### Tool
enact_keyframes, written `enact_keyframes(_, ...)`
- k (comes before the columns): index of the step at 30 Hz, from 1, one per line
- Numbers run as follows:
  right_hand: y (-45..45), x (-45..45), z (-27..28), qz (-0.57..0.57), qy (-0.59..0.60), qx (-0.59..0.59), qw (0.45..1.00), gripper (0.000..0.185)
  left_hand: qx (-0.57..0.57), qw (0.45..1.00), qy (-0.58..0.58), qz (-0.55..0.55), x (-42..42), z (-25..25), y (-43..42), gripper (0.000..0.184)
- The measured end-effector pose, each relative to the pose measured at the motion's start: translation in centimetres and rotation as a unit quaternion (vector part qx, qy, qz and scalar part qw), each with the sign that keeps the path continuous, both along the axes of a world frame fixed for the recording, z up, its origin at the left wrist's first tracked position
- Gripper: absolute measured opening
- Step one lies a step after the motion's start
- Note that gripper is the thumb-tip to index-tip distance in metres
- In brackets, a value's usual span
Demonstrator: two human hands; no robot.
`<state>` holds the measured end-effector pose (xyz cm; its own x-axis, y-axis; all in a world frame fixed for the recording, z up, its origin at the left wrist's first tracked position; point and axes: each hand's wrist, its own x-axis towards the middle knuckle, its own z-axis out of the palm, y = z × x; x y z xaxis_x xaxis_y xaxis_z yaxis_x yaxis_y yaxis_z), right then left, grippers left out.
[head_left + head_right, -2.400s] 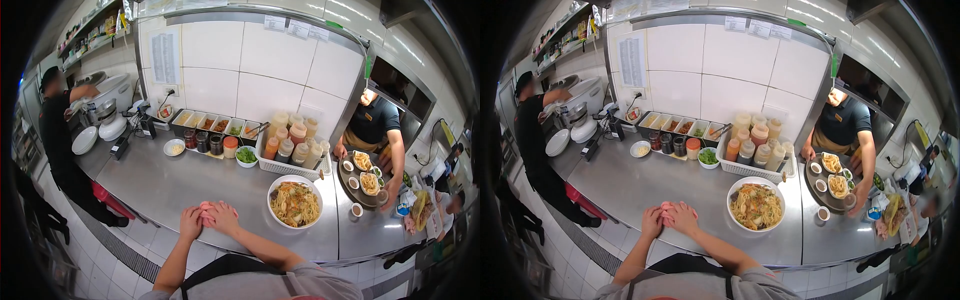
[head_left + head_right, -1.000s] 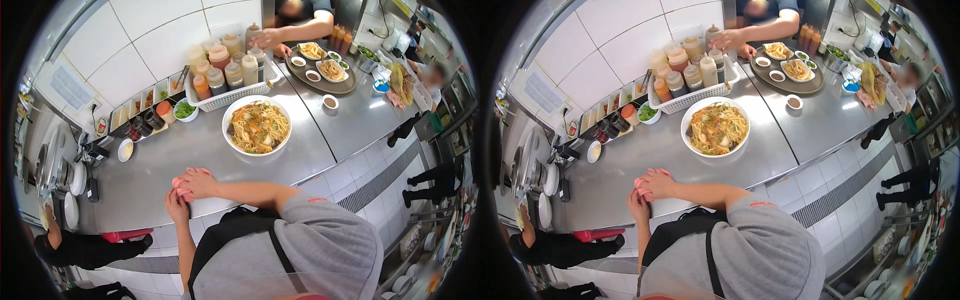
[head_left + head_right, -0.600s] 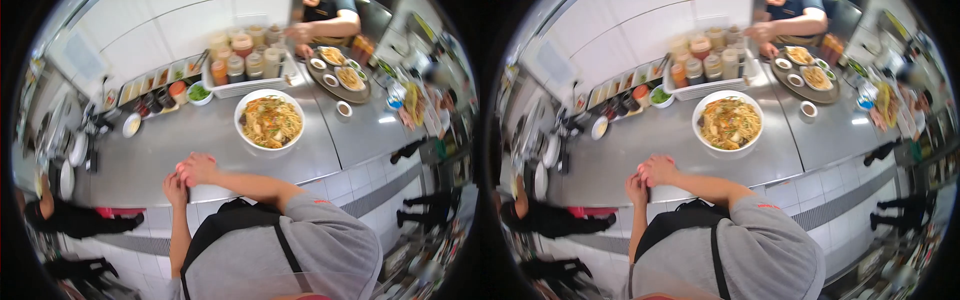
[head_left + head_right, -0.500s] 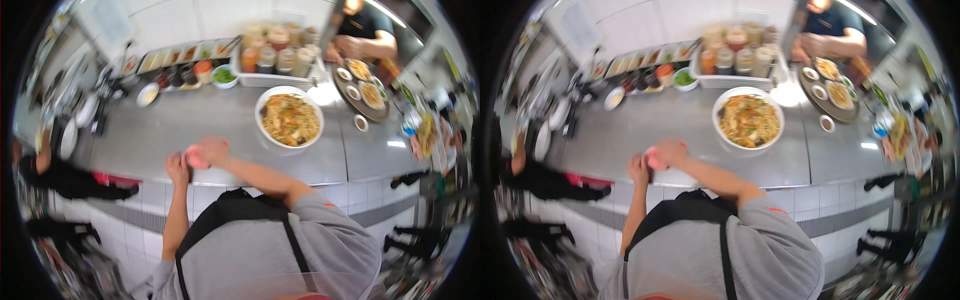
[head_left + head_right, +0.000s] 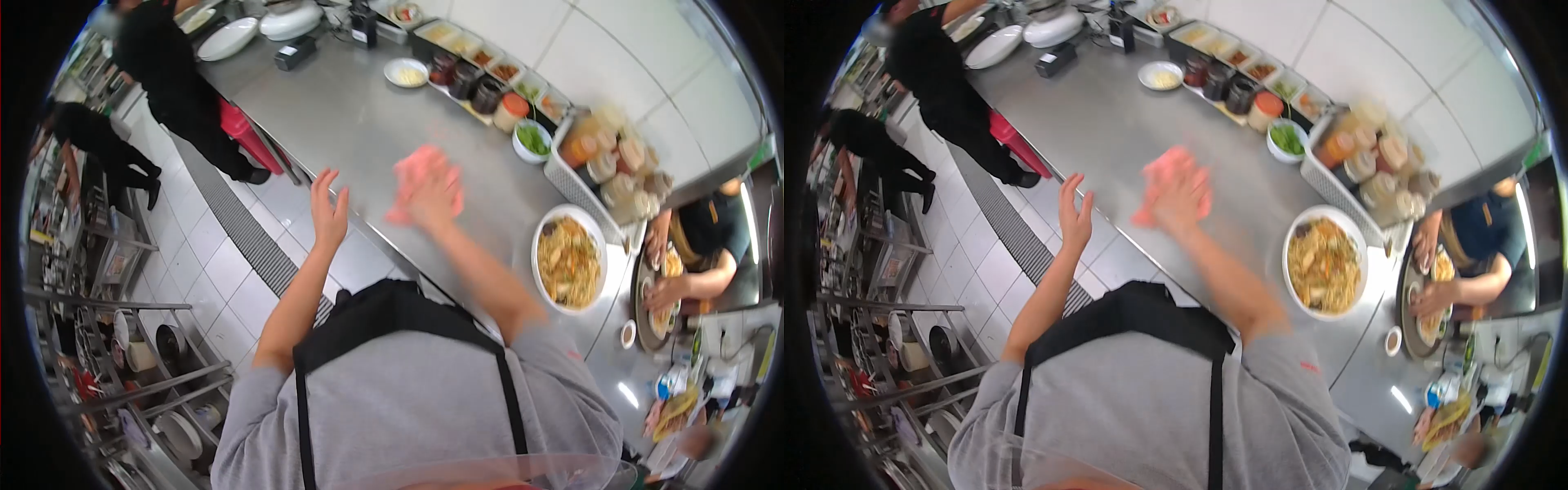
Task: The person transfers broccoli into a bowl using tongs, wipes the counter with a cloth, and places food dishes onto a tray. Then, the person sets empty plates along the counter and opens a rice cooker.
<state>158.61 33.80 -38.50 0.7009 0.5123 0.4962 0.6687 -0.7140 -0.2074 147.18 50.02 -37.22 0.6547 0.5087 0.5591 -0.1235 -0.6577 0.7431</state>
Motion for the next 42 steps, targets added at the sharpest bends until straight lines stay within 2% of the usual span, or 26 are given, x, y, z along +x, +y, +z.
enact_keyframes(1, 2.0, -2.4, -0.1, 0.051, 0.073, 0.052, 0.995, 0.039, -0.008, 0.999, -0.004, 0.035, -0.6, 0.0, 0.5, 0.032)
enact_keyframes(3, 4.7, -5.7, -1.1, 0.249, 0.001, -0.051, 0.967, 0.025, -0.037, 0.997, -0.027, 0.057, -1.2, 0.3, 1.4, 0.031)
enact_keyframes(5, 6.5, -7.2, 0.7, 0.363, 0.122, 0.037, 0.923, 0.017, -0.061, 0.993, -0.056, 0.084, -1.8, 1.0, 2.5, 0.031)
enact_keyframes(6, 7.3, -7.0, 2.2, 0.381, 0.112, 0.034, 0.917, 0.017, -0.057, 0.992, -0.063, 0.095, -2.3, 1.6, 3.2, 0.03)
enact_keyframes(7, 7.8, -6.8, 4.0, 0.297, 0.311, 0.093, 0.898, 0.017, -0.053, 0.991, -0.069, 0.105, -2.9, 2.1, 3.9, 0.03)
enact_keyframes(8, 8.4, -6.0, 5.1, 0.195, 0.493, 0.141, 0.836, 0.02, -0.049, 0.988, -0.081, 0.12, -3.6, 2.5, 4.8, 0.03)
enact_keyframes(9, 9.5, -3.8, 2.5, 0.251, 0.364, 0.228, 0.868, 0.028, -0.035, 0.986, -0.078, 0.143, -4.5, 2.6, 5.7, 0.03)
enact_keyframes(11, 9.5, -0.8, 4.2, 0.235, 0.301, 0.276, 0.882, 0.03, -0.021, 0.981, -0.066, 0.181, -6.0, 2.7, 7.2, 0.03)
enact_keyframes(13, 9.4, 2.4, 6.2, 0.158, 0.252, 0.18, 0.938, 0.031, -0.023, 0.978, -0.058, 0.2, -6.9, 2.0, 8.7, 0.029)
enact_keyframes(14, 9.4, 3.3, 6.0, 0.161, 0.254, 0.176, 0.937, 0.031, -0.021, 0.977, -0.047, 0.207, -7.2, 1.6, 9.4, 0.029)
enact_keyframes(16, 10.1, 4.8, 4.9, 0.142, 0.084, 0.046, 0.985, 0.037, -0.027, 0.977, -0.045, 0.209, -7.3, 0.5, 10.7, 0.029)
enact_keyframes(17, 10.5, 4.9, 3.9, 0.143, 0.082, 0.045, 0.985, 0.037, -0.024, 0.977, -0.022, 0.213, -7.2, 0.0, 11.2, 0.029)
enact_keyframes(19, 10.9, 4.9, 1.9, 0.063, 0.063, -0.084, 0.992, 0.044, -0.022, 0.977, -0.003, 0.213, -6.9, -0.5, 12.5, 0.028)
enact_keyframes(23, 12.9, 7.0, -0.4, 0.016, 0.04, -0.079, 0.996, 0.048, -0.056, 0.982, 0.025, 0.181, -6.0, -0.8, 15.4, 0.024)
enact_keyframes(28, 14.8, 8.0, -0.1, -0.056, 0.052, -0.071, 0.995, 0.046, -0.037, 0.988, 0.059, 0.136, -6.0, 0.6, 20.8, 0.02)
enact_keyframes(30, 14.9, 7.8, 0.2, -0.055, 0.052, -0.061, 0.995, 0.045, -0.081, 0.987, 0.069, 0.12, -6.4, 0.9, 22.8, 0.019)
enact_keyframes(34, 15.0, 7.5, 0.5, -0.063, 0.04, -0.037, 0.997, 0.043, -0.026, 0.988, 0.087, 0.129, -7.3, -0.5, 27.6, 0.017)
enact_keyframes(37, 15.0, 8.0, -0.3, -0.074, 0.018, -0.045, 0.996, 0.041, -0.059, 0.986, 0.09, 0.128, -7.9, -2.0, 30.0, 0.014)
enact_keyframes(39, 15.1, 8.1, -0.4, -0.073, 0.016, -0.045, 0.996, 0.04, -0.238, 0.951, 0.165, 0.109, -8.0, -1.6, 31.1, 0.014)
enact_keyframes(40, 15.2, 8.0, -0.3, -0.07, 0.011, -0.043, 0.997, 0.039, -0.238, 0.951, 0.168, 0.106, -7.8, -1.3, 31.7, 0.014)
enact_keyframes(42, 15.5, 8.0, -0.3, -0.076, 0.014, -0.046, 0.996, 0.039, -0.121, 0.975, 0.137, 0.129, -6.7, -1.0, 33.0, 0.014)
